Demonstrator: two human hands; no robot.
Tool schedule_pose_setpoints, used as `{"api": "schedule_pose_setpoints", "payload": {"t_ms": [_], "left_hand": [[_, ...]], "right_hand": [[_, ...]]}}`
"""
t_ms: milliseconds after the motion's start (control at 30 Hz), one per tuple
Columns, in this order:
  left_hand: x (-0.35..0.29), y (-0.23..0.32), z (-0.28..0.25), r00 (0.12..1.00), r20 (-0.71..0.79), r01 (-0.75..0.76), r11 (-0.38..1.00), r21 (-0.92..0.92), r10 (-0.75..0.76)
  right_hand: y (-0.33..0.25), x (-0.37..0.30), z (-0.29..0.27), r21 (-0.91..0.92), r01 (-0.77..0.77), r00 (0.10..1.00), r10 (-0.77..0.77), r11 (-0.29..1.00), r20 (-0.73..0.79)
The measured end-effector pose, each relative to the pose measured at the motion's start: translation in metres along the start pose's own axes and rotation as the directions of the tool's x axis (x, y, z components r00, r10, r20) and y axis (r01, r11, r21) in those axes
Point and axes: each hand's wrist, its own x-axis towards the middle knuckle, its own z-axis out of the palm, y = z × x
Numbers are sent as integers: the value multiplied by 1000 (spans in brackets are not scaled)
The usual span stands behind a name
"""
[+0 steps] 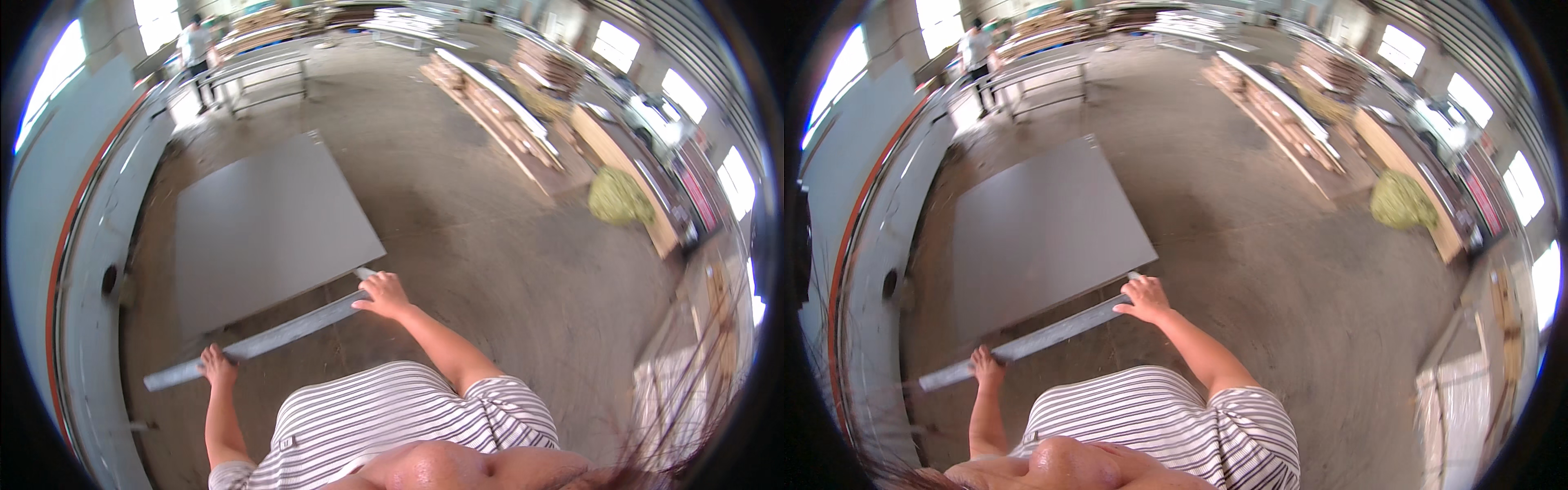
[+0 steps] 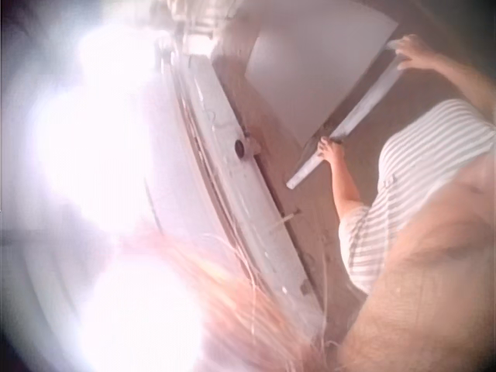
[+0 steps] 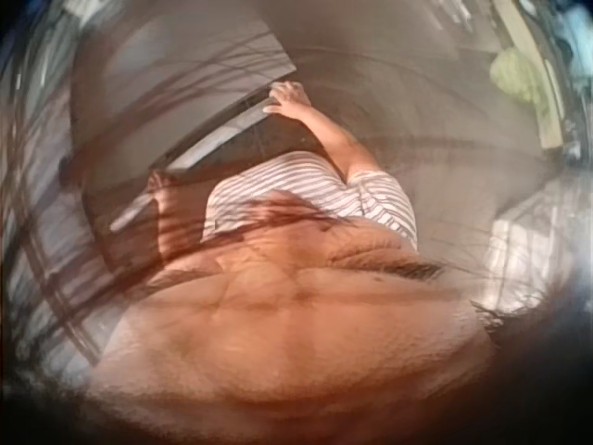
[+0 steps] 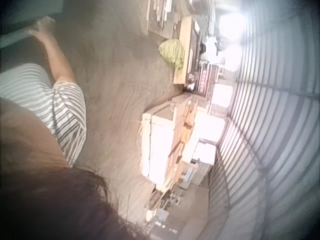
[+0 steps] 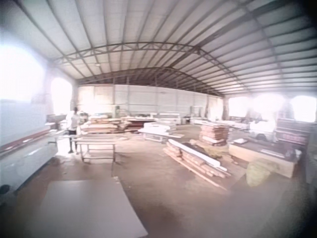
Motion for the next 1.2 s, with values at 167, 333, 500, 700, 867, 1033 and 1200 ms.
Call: {"api": "schedule_pose_setpoints", "payload": {"t_ms": [167, 333, 500, 700, 867, 1033, 1200], "left_hand": [[10, 1, 0, 1000, -5, -10, 1000, 8, 11], [10, -5, 1, 999, 33, 24, 999, 29, -25], [10, -8, 4, 999, 40, 20, 999, 47, -22], [14, -6, 5, 997, 69, 15, 999, 39, -18], [17, -7, 12, 1000, 12, -2, 999, 44, 2], [3, -19, 14, 994, 81, 70, 996, 46, -74], [-19, 5, 37, 987, -119, -103, 993, 65, 110]], "right_hand": [[-3, 0, 10, -9, 6, 1000, -6, 1000, -18], [-11, 0, 13, -31, 32, 998, -33, 999, -50], [-12, -2, 17, -66, 39, 998, -42, 997, -46], [-11, -3, 20, -80, 48, 996, -54, 996, -77], [-9, -1, 21, -73, 57, 995, -63, 996, -84], [-33, 7, 25, -54, 107, 991, -111, 993, -74], [-28, 1, 45, -167, 16, 999, -24, 986, -46]]}}
